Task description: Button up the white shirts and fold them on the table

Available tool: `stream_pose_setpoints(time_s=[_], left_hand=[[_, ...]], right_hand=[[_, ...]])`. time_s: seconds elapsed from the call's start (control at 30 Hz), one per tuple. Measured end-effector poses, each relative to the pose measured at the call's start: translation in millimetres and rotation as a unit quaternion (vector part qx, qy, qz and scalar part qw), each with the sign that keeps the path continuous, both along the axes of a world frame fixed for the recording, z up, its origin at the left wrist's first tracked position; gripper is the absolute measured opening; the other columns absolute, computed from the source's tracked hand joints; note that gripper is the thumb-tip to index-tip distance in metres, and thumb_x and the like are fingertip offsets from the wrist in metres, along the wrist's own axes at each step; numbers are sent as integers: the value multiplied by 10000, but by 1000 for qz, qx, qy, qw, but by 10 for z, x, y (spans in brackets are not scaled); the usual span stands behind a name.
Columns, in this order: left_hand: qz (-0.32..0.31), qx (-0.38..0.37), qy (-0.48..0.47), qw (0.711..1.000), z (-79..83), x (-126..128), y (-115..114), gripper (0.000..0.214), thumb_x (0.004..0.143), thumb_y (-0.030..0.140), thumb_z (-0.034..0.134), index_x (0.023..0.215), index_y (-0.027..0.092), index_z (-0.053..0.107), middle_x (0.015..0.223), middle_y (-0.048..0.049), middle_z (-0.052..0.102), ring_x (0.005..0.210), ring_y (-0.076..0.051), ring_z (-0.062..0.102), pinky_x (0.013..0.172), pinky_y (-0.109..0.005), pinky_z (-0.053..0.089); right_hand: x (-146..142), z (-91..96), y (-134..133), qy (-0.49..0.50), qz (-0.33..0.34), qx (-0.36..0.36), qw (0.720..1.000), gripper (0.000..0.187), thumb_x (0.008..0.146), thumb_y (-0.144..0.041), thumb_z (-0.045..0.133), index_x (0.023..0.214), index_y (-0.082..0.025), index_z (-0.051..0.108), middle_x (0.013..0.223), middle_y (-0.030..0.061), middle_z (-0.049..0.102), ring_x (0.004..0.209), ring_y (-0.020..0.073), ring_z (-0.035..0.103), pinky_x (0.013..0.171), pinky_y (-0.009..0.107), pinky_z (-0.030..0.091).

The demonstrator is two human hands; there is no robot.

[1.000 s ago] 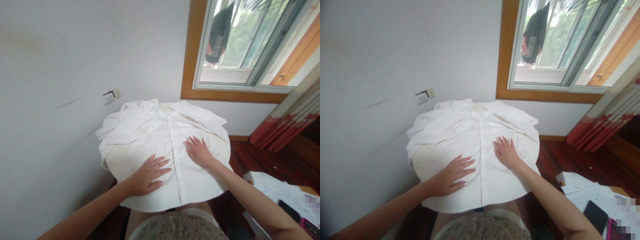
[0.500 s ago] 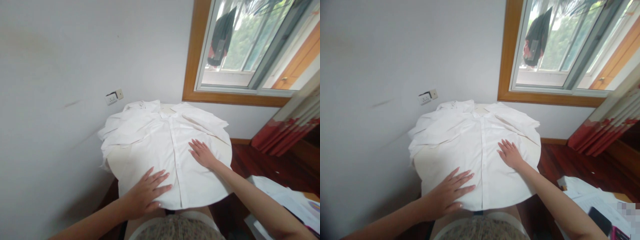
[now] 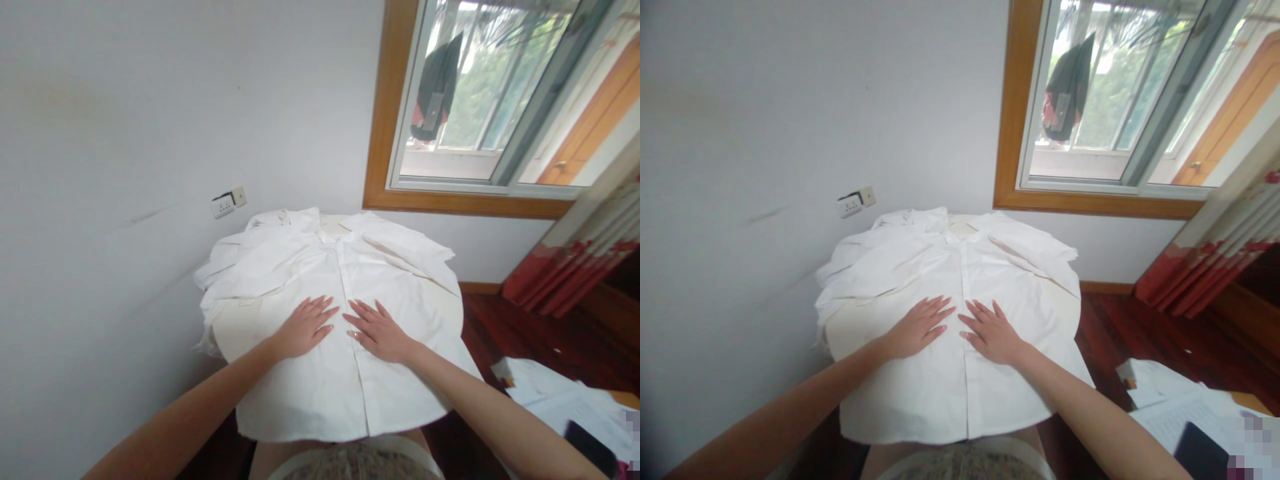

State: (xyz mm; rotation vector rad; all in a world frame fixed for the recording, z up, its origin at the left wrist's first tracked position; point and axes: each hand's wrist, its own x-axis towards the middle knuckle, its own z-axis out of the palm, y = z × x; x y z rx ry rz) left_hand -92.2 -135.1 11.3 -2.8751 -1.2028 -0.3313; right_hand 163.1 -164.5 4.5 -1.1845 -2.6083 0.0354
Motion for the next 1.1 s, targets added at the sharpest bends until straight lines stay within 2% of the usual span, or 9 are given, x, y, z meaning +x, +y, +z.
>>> stream_pose_setpoints(time_s=[0.1, 0.23, 0.4, 0.47, 0.6, 0.67, 0.8, 0.97, 1.1], left_hand=[[24, 14, 9, 1000, -84, -101, -113, 552, 937, 539, 292, 1452, 340, 272, 1537, -34, 262, 1406, -243, 239, 1135, -498, 162], [-1, -4, 32, 999, -27, -180, -240, 600, 911, 588, 318, 1459, 357, 244, 1551, -43, 217, 1418, -264, 199, 1134, -523, 120], [-4, -22, 22, 999, 44, -126, -336, 665, 870, 634, 373, 1456, 340, 261, 1544, -75, 235, 1415, -294, 194, 1123, -559, 113], [-4, -24, 20, 1000, 43, -99, -367, 674, 867, 635, 379, 1457, 332, 263, 1542, -87, 237, 1414, -304, 193, 1116, -573, 117], [-12, -12, 23, 1000, 20, -89, -402, 617, 893, 589, 370, 1451, 343, 274, 1542, -72, 243, 1413, -289, 200, 1119, -561, 130], [5, 3, 13, 1000, -4, -92, -414, 534, 938, 495, 333, 1448, 342, 282, 1540, -58, 253, 1408, -262, 223, 1124, -535, 154], [93, 55, -30, 994, -85, -90, -470, 476, 966, 347, 290, 1436, 293, 336, 1502, -81, 337, 1383, -245, 283, 1121, -514, 186], [94, 61, -17, 994, -133, -97, -651, 550, 906, 524, 393, 1410, 303, 385, 1489, -100, 356, 1371, -302, 294, 1098, -589, 161], [72, 45, -6, 996, -51, -118, -777, 657, 851, 618, 428, 1413, 281, 383, 1480, -131, 363, 1345, -342, 326, 1055, -603, 239]], right_hand=[[30, -4, -83, -8, 2, 7, 1000, 473, 979, -450, 303, 1437, -335, 336, 1529, 40, 249, 1409, 208, 221, 1139, 490, 134], [4, 61, -142, -8, -8, -10, 1000, 478, 975, -470, 297, 1427, -326, 359, 1530, 56, 254, 1396, 223, 257, 1124, 513, 175], [-26, 223, 264, 39, -20, -25, 999, 474, 963, -428, 337, 1405, -275, 416, 1404, 53, 483, 1254, 179, 469, 1047, 367, 367], [-47, 231, 512, 30, -42, -19, 998, 441, 962, -389, 339, 1366, -276, 474, 1405, 42, 483, 1280, 182, 440, 1068, 364, 340], [-99, 91, 797, -35, -129, -20, 991, 572, 926, -557, 337, 1431, -289, 368, 1520, 58, 287, 1408, 285, 206, 1097, 565, 189], [-113, 8, 801, -48, -143, -20, 988, 606, 926, -587, 293, 1450, -284, 330, 1534, 70, 239, 1416, 296, 171, 1094, 593, 146], [-107, -52, 684, -41, -138, -9, 990, 615, 931, -601, 238, 1456, -290, 317, 1536, 69, 229, 1415, 296, 177, 1100, 583, 134], [-82, -36, 520, -29, -135, -4, 990, 644, 930, -607, 226, 1470, -262, 290, 1531, 70, 241, 1416, 289, 174, 1113, 563, 126], [-64, -40, 418, -23, -132, -8, 991, 681, 933, -607, 202, 1477, -203, 276, 1524, 87, 244, 1420, 276, 163, 1124, 546, 122]])
